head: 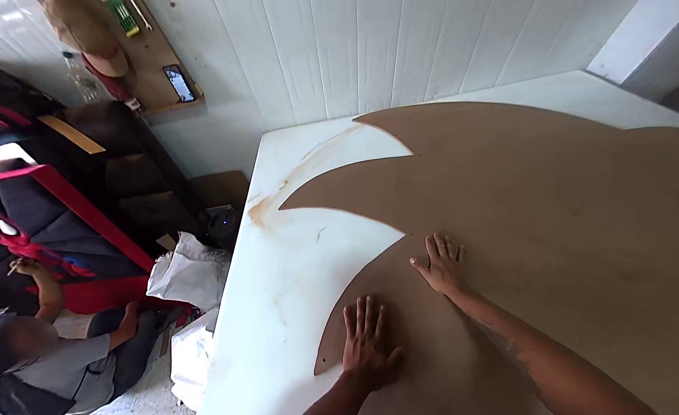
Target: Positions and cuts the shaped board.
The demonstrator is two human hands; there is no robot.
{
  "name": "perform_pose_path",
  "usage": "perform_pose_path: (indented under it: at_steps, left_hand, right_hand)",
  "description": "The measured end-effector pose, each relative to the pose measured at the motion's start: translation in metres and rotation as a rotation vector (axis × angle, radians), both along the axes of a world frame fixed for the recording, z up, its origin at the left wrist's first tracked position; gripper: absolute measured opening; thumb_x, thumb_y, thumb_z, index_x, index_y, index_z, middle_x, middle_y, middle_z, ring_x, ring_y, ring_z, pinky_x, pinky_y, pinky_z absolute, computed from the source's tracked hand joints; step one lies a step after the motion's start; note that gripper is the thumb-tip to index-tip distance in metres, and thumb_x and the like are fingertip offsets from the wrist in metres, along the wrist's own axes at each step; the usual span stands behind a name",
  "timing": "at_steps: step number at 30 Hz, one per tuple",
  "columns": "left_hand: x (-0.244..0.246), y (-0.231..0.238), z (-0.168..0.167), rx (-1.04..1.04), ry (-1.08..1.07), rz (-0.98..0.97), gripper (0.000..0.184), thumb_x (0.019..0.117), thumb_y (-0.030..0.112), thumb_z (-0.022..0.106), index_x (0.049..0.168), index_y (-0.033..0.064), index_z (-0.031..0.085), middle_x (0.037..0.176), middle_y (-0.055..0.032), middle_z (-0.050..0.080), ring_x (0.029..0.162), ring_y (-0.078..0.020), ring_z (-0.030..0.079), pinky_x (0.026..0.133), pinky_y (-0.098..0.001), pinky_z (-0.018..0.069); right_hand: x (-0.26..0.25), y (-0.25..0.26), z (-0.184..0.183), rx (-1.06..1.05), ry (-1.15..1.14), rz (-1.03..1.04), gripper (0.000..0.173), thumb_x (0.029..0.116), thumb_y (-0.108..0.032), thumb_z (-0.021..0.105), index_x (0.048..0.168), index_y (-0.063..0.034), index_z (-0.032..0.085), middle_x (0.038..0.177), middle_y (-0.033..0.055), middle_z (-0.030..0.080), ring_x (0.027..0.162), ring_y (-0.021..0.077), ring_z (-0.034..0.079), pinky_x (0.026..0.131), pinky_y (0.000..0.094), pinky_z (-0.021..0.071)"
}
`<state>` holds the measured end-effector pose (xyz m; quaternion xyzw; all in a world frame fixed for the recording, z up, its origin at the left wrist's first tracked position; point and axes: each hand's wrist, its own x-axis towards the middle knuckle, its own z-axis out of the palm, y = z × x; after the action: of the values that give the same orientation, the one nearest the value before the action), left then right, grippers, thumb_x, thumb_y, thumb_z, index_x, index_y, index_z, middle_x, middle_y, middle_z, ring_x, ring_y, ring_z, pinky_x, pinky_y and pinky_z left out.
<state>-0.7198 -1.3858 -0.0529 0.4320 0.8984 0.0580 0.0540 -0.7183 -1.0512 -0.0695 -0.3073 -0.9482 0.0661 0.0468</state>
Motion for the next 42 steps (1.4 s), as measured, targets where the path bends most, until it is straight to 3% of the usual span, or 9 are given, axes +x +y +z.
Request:
perform_pose_path:
  at_steps: [5, 12, 15, 18, 21, 26, 36, 39, 42]
  left_hand:
    - [0.000, 0.003, 0.003, -0.005, -0.010, 0.007, 0.101, 0.0861, 0.089, 0.027, 0.166, 0.0270, 0.020, 0.174, -0.0074, 0.007, 0.160, -0.0337, 0.002, 0.122, -0.0719, 0.0002]
    - [0.000, -0.005, -0.006, 0.097, -0.066, 0.010, 0.084, 0.0958, 0.078, 0.030, 0.163, 0.0285, 0.030, 0.172, 0.0012, 0.020, 0.160, -0.0223, 0.007, 0.128, -0.0629, 0.0026]
    - [-0.010, -0.023, 0.005, 0.764, -0.626, 0.175, 0.060, 0.1090, 0.049, 0.029, 0.154, 0.0158, 0.049, 0.161, 0.0022, 0.044, 0.153, -0.0136, 0.032, 0.130, -0.0446, 0.0205]
    - [0.004, -0.045, 0.058, 1.368, -1.305, 0.331, 0.078, 0.1069, 0.059, 0.006, 0.162, 0.0063, 0.023, 0.164, -0.0136, 0.037, 0.151, -0.0290, 0.036, 0.123, -0.0508, 0.0337]
    - [0.057, -0.079, 0.108, 1.473, -1.555, 0.177, 0.102, 0.0954, 0.079, 0.003, 0.163, 0.0043, 0.020, 0.162, -0.0215, 0.038, 0.151, -0.0371, 0.036, 0.124, -0.0546, 0.0310]
    - [0.137, -0.125, 0.159, 1.466, -1.616, -0.030, 0.117, 0.0865, 0.090, 0.012, 0.162, 0.0012, 0.017, 0.158, -0.0286, 0.039, 0.147, -0.0415, 0.039, 0.123, -0.0534, 0.0310]
    - [0.246, -0.168, 0.157, 1.193, -1.506, -0.372, 0.075, 0.1071, 0.055, 0.040, 0.147, -0.0083, 0.049, 0.148, -0.0298, 0.052, 0.141, -0.0462, 0.047, 0.121, -0.0582, 0.0358]
    - [0.209, -0.130, 0.124, 0.837, -0.859, -0.258, 0.037, 0.1049, 0.028, 0.055, 0.132, 0.0077, 0.069, 0.136, -0.0058, 0.068, 0.129, -0.0193, 0.063, 0.112, -0.0438, 0.0514]
    - [0.130, -0.085, 0.087, 0.432, -0.406, 0.028, 0.057, 0.0985, 0.048, 0.062, 0.147, 0.0180, 0.057, 0.155, -0.0039, 0.051, 0.145, -0.0227, 0.046, 0.120, -0.0528, 0.0384]
  right_hand:
    - [-0.017, 0.022, 0.056, -0.122, 0.087, 0.008, 0.101, 0.0899, -0.088, 0.026, 0.162, -0.0170, 0.034, 0.171, 0.0067, 0.023, 0.158, 0.0311, 0.018, 0.121, 0.0690, 0.0201]
    - [0.040, 0.023, -0.012, 0.006, 0.079, -0.074, 0.104, 0.0903, -0.086, 0.019, 0.163, -0.0131, 0.027, 0.172, 0.0154, 0.015, 0.159, 0.0400, 0.008, 0.121, 0.0745, 0.0047]
    - [0.061, -0.042, 0.007, -0.213, 0.260, 0.012, 0.079, 0.0976, -0.067, 0.048, 0.155, -0.0131, 0.045, 0.168, 0.0133, 0.028, 0.156, 0.0343, 0.022, 0.124, 0.0668, 0.0186]
    - [0.098, -0.150, 0.055, -0.786, 0.529, 0.055, 0.039, 0.1033, -0.040, 0.060, 0.133, -0.0168, 0.067, 0.132, -0.0013, 0.069, 0.120, 0.0135, 0.066, 0.102, 0.0429, 0.0572]
    - [0.146, -0.248, 0.108, -1.040, 0.744, 0.087, 0.022, 0.1037, -0.031, 0.061, 0.116, -0.0162, 0.072, 0.097, -0.0007, 0.076, 0.082, 0.0152, 0.073, 0.070, 0.0345, 0.0643]
    - [0.201, -0.332, 0.170, -0.963, 0.989, 0.022, 0.016, 0.0970, -0.028, 0.073, 0.109, -0.0165, 0.074, 0.090, -0.0014, 0.075, 0.076, 0.0138, 0.072, 0.070, 0.0319, 0.0643]
    - [0.351, -0.370, 0.180, -0.890, 1.140, -0.131, 0.023, 0.1022, -0.025, 0.064, 0.098, -0.0047, 0.073, 0.078, 0.0085, 0.068, 0.059, 0.0198, 0.061, 0.054, 0.0352, 0.0556]
    - [0.406, -0.357, 0.167, -0.875, 1.175, -0.273, 0.029, 0.1042, -0.028, 0.059, 0.095, -0.0029, 0.070, 0.071, 0.0085, 0.064, 0.055, 0.0208, 0.059, 0.051, 0.0353, 0.0543]
    - [0.465, -0.339, 0.152, -0.849, 1.179, -0.324, 0.033, 0.1055, -0.028, 0.055, 0.086, -0.0044, 0.068, 0.068, 0.0066, 0.064, 0.056, 0.0194, 0.060, 0.054, 0.0350, 0.0553]
